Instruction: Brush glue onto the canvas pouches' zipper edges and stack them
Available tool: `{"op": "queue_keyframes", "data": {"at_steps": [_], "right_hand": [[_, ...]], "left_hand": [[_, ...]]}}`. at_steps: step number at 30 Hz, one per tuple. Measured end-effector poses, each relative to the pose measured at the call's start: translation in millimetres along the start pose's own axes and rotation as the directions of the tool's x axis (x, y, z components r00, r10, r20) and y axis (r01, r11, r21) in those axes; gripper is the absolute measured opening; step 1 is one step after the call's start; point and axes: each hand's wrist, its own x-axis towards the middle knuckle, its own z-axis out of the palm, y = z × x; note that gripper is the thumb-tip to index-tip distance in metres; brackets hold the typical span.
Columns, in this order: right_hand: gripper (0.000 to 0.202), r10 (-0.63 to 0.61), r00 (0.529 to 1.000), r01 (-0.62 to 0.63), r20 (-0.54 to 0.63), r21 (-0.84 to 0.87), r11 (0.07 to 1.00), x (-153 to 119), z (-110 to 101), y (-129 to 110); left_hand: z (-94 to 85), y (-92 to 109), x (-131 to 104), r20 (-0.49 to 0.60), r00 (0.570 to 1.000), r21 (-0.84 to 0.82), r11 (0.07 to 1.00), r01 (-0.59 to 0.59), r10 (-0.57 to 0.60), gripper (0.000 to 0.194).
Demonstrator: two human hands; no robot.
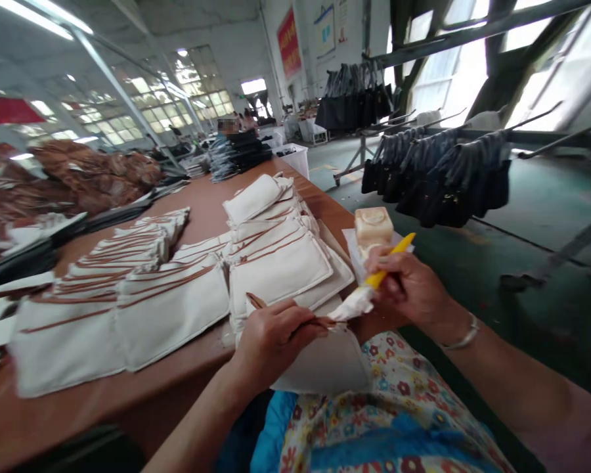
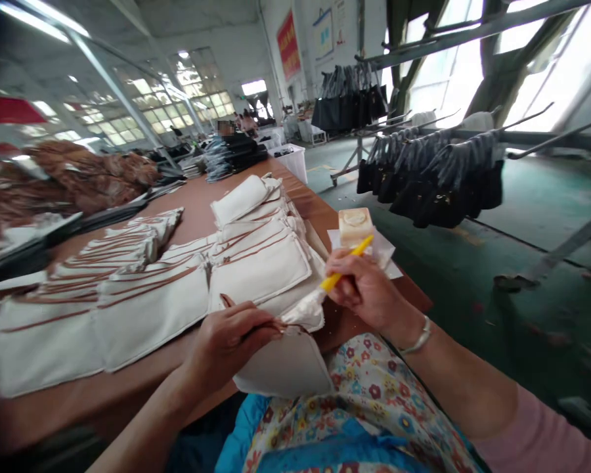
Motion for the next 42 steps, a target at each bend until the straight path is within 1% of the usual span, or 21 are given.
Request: {"op": "queue_keyframes", "data": {"at_steps": [3,6,8,10,11,13,14,15,16,18,20,22,24,26,28,30,32,34,36,39,42], "right_hand": [[0.013,0.015,0.989,-0.008,-0.150,0.050,0.999,0.6,-14.3,2.1],[0.012,0.046,0.968,-0.042,-0.249,0.019,0.999,4.4,-36.8,10.7],[0.017,0.093,0.957,-0.090,-0.276,0.023,0.996,4.4,-49.5,19.7],[0.023,0.120,0.950,-0.116,-0.289,0.031,0.993,2.3,-57.8,27.9],[0.026,0.123,0.949,-0.119,-0.292,0.033,0.992,1.0,-60.4,31.0],[0.029,0.122,0.947,-0.116,-0.297,0.038,0.992,-1.4,-62.7,35.1],[0.029,0.115,0.945,-0.107,-0.306,0.044,0.993,-2.5,-62.9,36.3],[0.028,0.105,0.943,-0.094,-0.317,0.051,0.994,-3.5,-62.9,37.2],[0.028,0.097,0.939,-0.083,-0.330,0.056,0.995,-4.6,-62.9,38.1],[0.028,0.077,0.931,-0.061,-0.356,0.055,0.997,-6.9,-64.0,39.9],[0.031,0.064,0.930,-0.052,-0.363,0.042,0.998,-9.6,-67.3,42.0],[0.033,0.053,0.930,-0.042,-0.363,0.037,0.998,-12.0,-72.6,43.4],[0.029,0.036,0.928,-0.020,-0.371,0.047,0.999,-13.9,-78.1,43.2],[0.023,0.017,0.918,0.009,-0.397,0.063,0.998,-15.5,-82.9,41.5],[0.019,0.004,0.906,0.030,-0.423,0.073,0.997,-17.4,-86.8,39.8],[0.017,-0.004,0.899,0.043,-0.438,0.079,0.996,-19.8,-90.8,39.2],[0.017,-0.013,0.900,0.052,-0.436,0.078,0.996,-21.8,-95.1,39.6],[0.018,-0.035,0.900,0.068,-0.435,0.061,0.996,-21.7,-98.3,39.0],[0.021,-0.072,0.903,0.094,-0.424,0.030,0.995,-17.9,-98.3,34.6],[0.023,-0.163,0.913,0.168,-0.375,-0.020,0.986,-4.9,-88.4,18.3],[0.019,-0.304,0.892,0.285,-0.336,-0.104,0.953,11.8,-69.3,-2.9]], "left_hand": [[-34.9,-1.2,-24.5,-0.071,0.986,0.110,0.981,0.161,-0.153,0.018],[-92.1,-7.0,-45.4,-0.178,0.947,0.282,0.908,0.310,-0.268,0.020],[-131.7,-20.0,-52.3,-0.223,0.924,0.405,0.833,0.378,-0.311,0.023],[-162.5,-47.2,-53.7,-0.230,0.907,0.493,0.761,0.421,-0.353,0.028],[-172.5,-66.9,-53.1,-0.210,0.903,0.519,0.740,0.428,-0.374,0.032],[-180.0,-115.7,-50.6,-0.149,0.897,0.543,0.724,0.426,-0.416,0.040],[-177.8,-142.6,-48.7,-0.074,0.893,0.546,0.731,0.409,-0.445,0.044],[-172.1,-169.2,-46.0,-0.066,0.880,0.562,0.711,0.422,-0.470,0.048],[-163.2,-194.0,-42.0,-0.097,0.863,0.597,0.664,0.450,-0.497,0.048],[-137.8,-233.0,-27.8,-0.247,0.838,0.643,0.565,0.518,-0.487,0.041],[-104.1,-252.9,-3.3,-0.360,0.813,0.613,0.542,0.575,-0.457,0.038],[-63.9,-254.8,29.8,-0.320,0.833,0.551,0.626,0.552,-0.452,0.040],[-20.0,-246.0,65.6,-0.164,0.885,0.489,0.743,0.456,-0.436,0.037],[22.3,-235.7,98.0,-0.023,0.914,0.437,0.819,0.373,-0.404,0.033],[56.2,-230.1,123.0,0.050,0.912,0.397,0.846,0.356,-0.407,0.034],[76.2,-230.2,140.1,0.068,0.895,0.378,0.842,0.386,-0.441,0.040],[81.5,-232.3,151.0,0.080,0.874,0.358,0.832,0.423,-0.479,0.042],[75.8,-230.7,156.9,0.106,0.864,0.327,0.838,0.438,-0.492,0.038],[65.2,-220.8,158.1,0.128,0.873,0.282,0.862,0.422,-0.470,0.036],[50.0,-189.3,151.7,0.155,0.900,0.176,0.908,0.381,-0.407,0.039],[39.5,-147.4,138.4,0.235,0.907,-0.081,0.923,0.377,-0.350,0.041]]}}
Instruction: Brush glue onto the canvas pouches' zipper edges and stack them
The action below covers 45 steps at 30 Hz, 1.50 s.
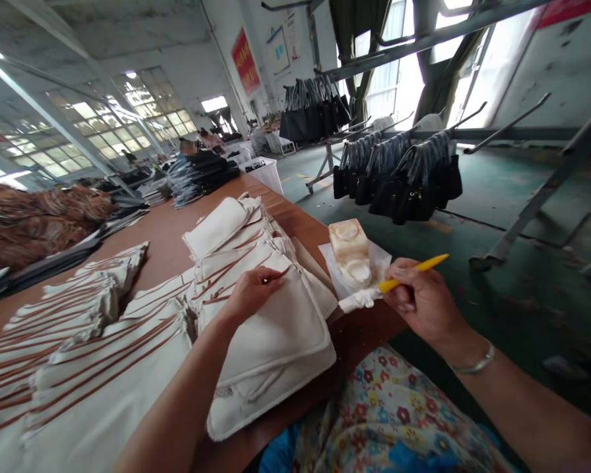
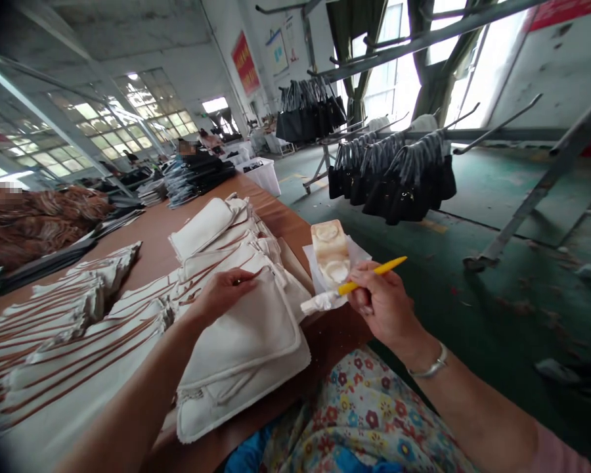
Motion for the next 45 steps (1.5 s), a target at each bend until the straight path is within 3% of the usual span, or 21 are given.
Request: {"op": "queue_keyframes", "data": {"at_steps": [5,8,10,12,15,18,21,24,26,28,30,33,35,40,45], "right_hand": [[0.018,-0.228,0.965,0.252,0.130,-0.215,0.944,11.1,33.9,-11.7],[0.020,-0.277,0.918,0.377,0.282,-0.410,0.831,12.6,41.7,-7.3],[0.022,-0.319,0.892,0.443,0.319,-0.484,0.755,14.1,41.0,-4.1],[0.021,-0.368,0.887,0.461,0.278,-0.515,0.723,14.0,37.4,-2.6],[0.020,-0.367,0.914,0.404,0.172,-0.467,0.786,5.9,33.4,-4.6],[0.021,-0.312,0.927,0.374,0.210,-0.428,0.823,-7.4,36.0,-7.9],[0.021,-0.311,0.910,0.410,0.273,-0.504,0.760,-13.0,37.3,-9.4],[0.020,-0.372,0.910,0.413,0.184,-0.504,0.759,-9.4,31.9,-9.1],[0.020,-0.353,0.929,0.367,0.113,-0.418,0.831,-7.4,29.5,-7.8],[0.018,-0.258,0.960,0.279,0.106,-0.302,0.912,-8.6,31.6,-6.4],[0.017,-0.103,0.980,0.138,0.171,-0.207,0.968,-12.6,37.1,-7.1],[0.018,0.105,0.946,-0.072,0.306,-0.117,0.990,-17.8,42.7,-15.2],[0.017,0.136,0.936,-0.119,0.323,-0.071,0.990,-17.5,41.6,-22.6],[0.018,0.079,0.973,-0.076,0.216,-0.023,0.997,-13.7,39.5,-21.2],[0.016,0.232,0.915,-0.255,0.329,0.029,0.966,-21.9,45.2,-17.8]], "left_hand": [[4.5,43.7,-42.6,0.108,0.990,-0.245,0.968,-0.060,0.088,0.033],[8.5,56.7,-58.7,0.141,0.983,-0.322,0.944,-0.069,0.120,0.027],[11.3,61.5,-66.9,0.160,0.977,-0.351,0.933,-0.074,0.138,0.024],[13.6,64.6,-73.7,0.156,0.977,-0.363,0.928,-0.079,0.144,0.022],[15.5,68.3,-81.6,0.123,0.982,-0.353,0.931,-0.092,0.144,0.022],[16.7,72.8,-88.7,0.085,0.984,-0.341,0.933,-0.116,0.153,0.023],[18.9,77.5,-99.2,0.032,0.986,-0.301,0.942,-0.146,0.163,0.022],[21.3,81.6,-114.0,-0.030,0.969,-0.200,0.948,-0.246,0.245,0.016],[21.5,84.9,-123.5,-0.061,0.943,-0.137,0.933,-0.333,0.328,0.013],[20.2,88.7,-130.3,-0.083,0.920,-0.099,0.916,-0.389,0.382,0.011],[17.9,91.9,-133.9,-0.103,0.911,-0.081,0.910,-0.407,0.398,0.009],[14.5,93.9,-135.8,-0.114,0.916,-0.083,0.915,-0.394,0.384,0.007],[13.1,93.8,-136.7,-0.095,0.924,-0.090,0.921,-0.378,0.370,0.007],[11.7,95.9,-137.4,-0.061,0.933,-0.113,0.926,-0.360,0.355,0.011],[-1.0,103.6,-128.1,-0.023,0.934,-0.248,0.903,-0.352,0.358,0.022]]}}
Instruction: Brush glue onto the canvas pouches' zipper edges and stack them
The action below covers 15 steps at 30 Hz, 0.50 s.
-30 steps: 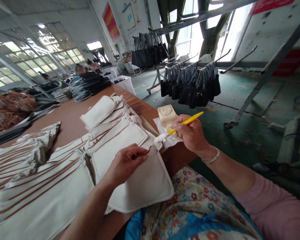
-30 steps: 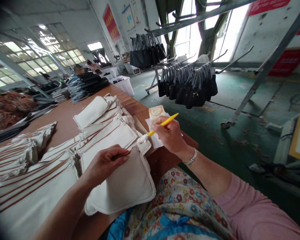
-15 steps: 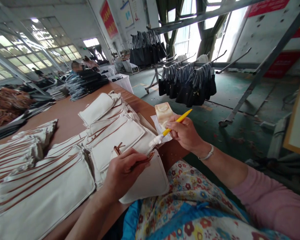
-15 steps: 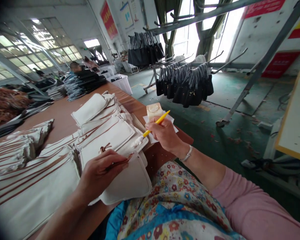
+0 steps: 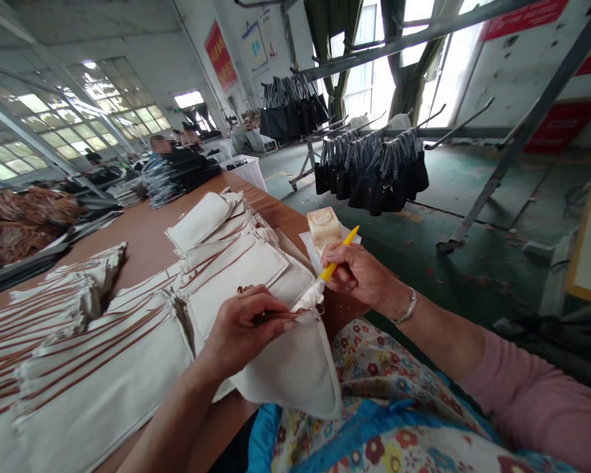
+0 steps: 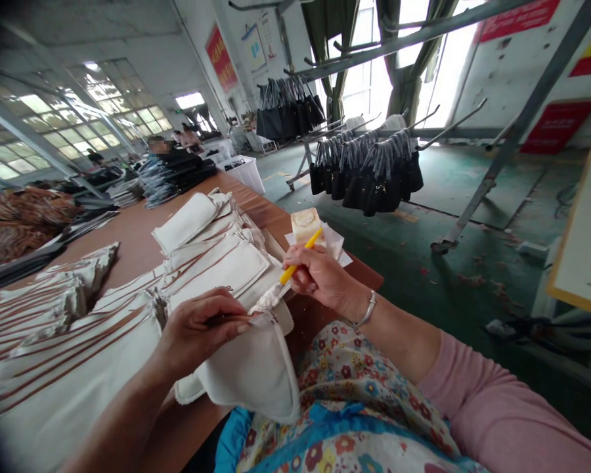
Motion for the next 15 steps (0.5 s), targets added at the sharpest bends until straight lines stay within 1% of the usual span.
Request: {"op": "queue_keyframes", "data": {"at_steps": [2,4,6,7,8,9,10,11,12,13,14,15], "right_hand": [[0.017,-0.048,0.998,0.051,-0.048,0.064,0.997,-3.0,-2.2,-10.8],[0.017,-0.115,0.987,0.125,-0.110,0.091,0.988,-5.2,-7.0,-26.0],[0.019,-0.170,0.975,0.186,-0.146,0.102,0.977,-7.7,-12.0,-39.8],[0.019,-0.184,0.971,0.201,-0.155,0.102,0.974,-9.6,-14.4,-44.7],[0.020,-0.189,0.968,0.207,-0.165,0.098,0.973,-12.1,-16.8,-47.7],[0.021,-0.189,0.966,0.207,-0.178,0.090,0.974,-15.2,-19.6,-48.8],[0.020,-0.185,0.963,0.203,-0.195,0.079,0.976,-18.7,-23.1,-47.9],[0.019,-0.177,0.961,0.195,-0.212,0.068,0.979,-22.5,-27.4,-45.3],[0.018,-0.163,0.960,0.181,-0.229,0.060,0.982,-26.3,-32.7,-41.2],[0.017,-0.145,0.958,0.164,-0.246,0.056,0.985,-29.9,-38.7,-35.9],[0.016,-0.125,0.957,0.145,-0.262,0.058,0.988,-32.8,-45.4,-29.9],[0.016,-0.106,0.955,0.128,-0.278,0.063,0.990,-35.0,-52.2,-23.6]], "left_hand": [[-11.2,6.7,9.6,-0.008,0.999,-0.087,0.996,-0.032,0.031,0.037],[-26.9,15.8,20.6,-0.059,0.995,-0.184,0.978,-0.095,0.086,0.059],[-46.8,23.2,29.6,-0.135,0.983,-0.265,0.951,-0.160,0.128,0.078],[-58.1,24.0,32.0,-0.159,0.978,-0.287,0.942,-0.177,0.135,0.083],[-70.2,21.6,32.1,-0.160,0.979,-0.300,0.939,-0.169,0.125,0.087],[-82.6,15.1,29.9,-0.134,0.987,-0.311,0.941,-0.130,0.092,0.089],[-95.2,4.3,25.1,-0.094,0.995,-0.326,0.943,-0.063,0.034,0.091],[-107.4,-10.7,18.0,-0.048,0.998,-0.344,0.939,0.025,-0.044,0.093],[-118.7,-29.1,8.8,-0.004,0.990,-0.367,0.921,0.129,-0.140,0.095],[-128.4,-49.8,-1.9,0.018,0.970,-0.386,0.893,0.229,-0.241,0.094],[-135.5,-71.2,-13.3,0.013,0.942,-0.398,0.862,0.313,-0.337,0.091],[-139.2,-91.9,-24.5,-0.013,0.904,-0.394,0.833,0.389,-0.428,0.087]]}}
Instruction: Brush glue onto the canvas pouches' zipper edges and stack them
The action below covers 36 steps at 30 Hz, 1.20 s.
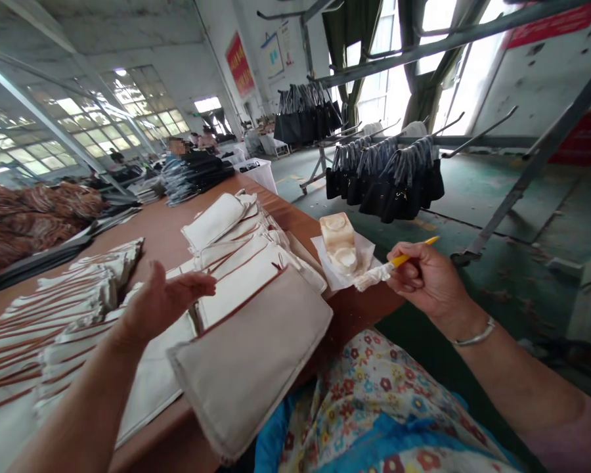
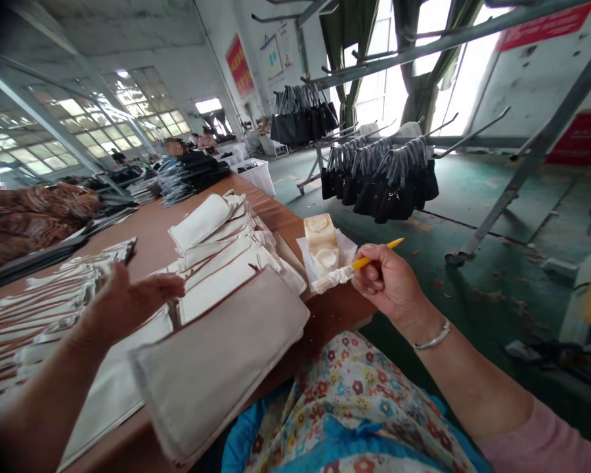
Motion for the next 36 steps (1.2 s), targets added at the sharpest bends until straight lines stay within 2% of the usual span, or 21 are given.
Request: {"op": "queue_keyframes", "data": {"at_steps": [2,3,5,7,10,13,16,19,21,22,23,24,25,27,28,29,30,32,34,36], "right_hand": [[0.019,0.034,0.999,-0.034,-0.029,0.008,0.999,0.7,-13.6,11.1],[0.021,0.049,0.998,-0.048,-0.039,0.016,0.999,2.2,-18.7,16.3],[0.023,0.067,0.996,-0.066,-0.054,0.032,0.997,6.3,-24.7,25.1],[0.022,0.070,0.995,-0.068,-0.065,0.037,0.997,10.4,-26.0,31.7],[0.018,0.052,0.996,-0.050,-0.071,0.019,0.999,12.0,-24.6,37.7],[0.017,0.040,0.997,-0.040,-0.060,-0.005,0.999,7.3,-27.0,39.1],[0.018,0.032,0.997,-0.032,-0.075,-0.009,0.999,1.0,-33.8,37.4],[0.018,0.029,0.995,-0.028,-0.094,0.004,1.000,-3.1,-38.9,35.6],[0.017,0.044,0.994,-0.043,-0.098,0.011,0.999,-5.0,-38.8,34.9],[0.016,0.053,0.994,-0.052,-0.097,0.011,0.999,-6.1,-37.8,34.4],[0.016,0.058,0.994,-0.058,-0.095,0.008,0.998,-7.6,-36.4,33.6],[0.015,0.058,0.994,-0.058,-0.091,0.000,0.998,-9.4,-34.9,32.3],[0.014,0.053,0.995,-0.054,-0.085,-0.012,0.998,-11.5,-33.5,30.5],[0.013,0.036,0.997,-0.039,-0.075,-0.038,0.999,-16.2,-31.3,25.6],[0.013,0.032,0.997,-0.036,-0.073,-0.048,0.998,-18.5,-30.6,22.7],[0.013,0.030,0.997,-0.035,-0.072,-0.056,0.998,-20.5,-29.9,19.9],[0.014,0.030,0.997,-0.034,-0.070,-0.062,0.997,-22.3,-29.2,17.4],[0.016,0.031,0.998,-0.036,-0.061,-0.078,0.996,-24.9,-26.7,14.1],[0.017,0.041,0.998,-0.045,-0.042,-0.097,0.994,-27.1,-21.9,13.7],[0.018,0.055,0.998,-0.057,-0.019,-0.112,0.992,-29.3,-15.6,15.4]], "left_hand": [[-10.2,-37.6,-1.5,-0.106,0.986,0.134,0.980,0.145,-0.131,0.073],[-6.2,-53.4,-0.9,-0.139,0.976,0.254,0.947,0.199,-0.168,0.066],[18.5,-77.3,5.0,-0.148,0.976,0.503,0.838,0.212,-0.158,0.055],[57.6,-91.3,16.8,-0.103,0.993,0.660,0.742,0.117,-0.065,0.046],[114.6,-99.1,38.3,-0.100,0.994,0.759,0.650,0.046,0.046,0.033],[147.5,-100.2,52.4,-0.157,0.987,0.803,0.587,0.104,0.039,0.023],[161.0,-101.8,54.7,-0.203,0.979,0.821,0.550,0.153,0.030,0.018],[170.4,-103.8,47.1,-0.209,0.976,0.847,0.511,0.148,0.065,0.013],[176.1,-102.6,35.7,-0.195,0.969,0.882,0.458,0.108,0.148,0.012],[178.0,-101.0,27.4,-0.183,0.957,0.901,0.427,0.071,0.227,0.013],[179.1,-99.0,17.1,-0.171,0.928,0.918,0.397,0.028,0.332,0.014],[179.4,-96.9,4.7,-0.164,0.874,0.930,0.367,-0.017,0.457,0.014],[179.0,-95.1,-9.4,-0.164,0.794,0.939,0.339,-0.057,0.586,0.012],[177.8,-93.9,-41.2,-0.179,0.596,0.949,0.298,-0.106,0.783,0.003],[177.8,-94.8,-57.2,-0.190,0.513,0.951,0.286,-0.114,0.837,0.008],[178.6,-96.5,-72.2,-0.199,0.458,0.953,0.280,-0.115,0.866,0.014],[180.2,-98.9,-85.4,-0.204,0.432,0.954,0.277,-0.113,0.879,0.017],[184.6,-104.4,-103.8,-0.206,0.433,0.957,0.273,-0.099,0.877,0.019],[188.2,-109.2,-109.6,-0.219,0.470,0.955,0.286,-0.076,0.855,0.017],[188.5,-111.8,-102.6,-0.268,0.524,0.941,0.337,-0.039,0.809,0.009]]}}
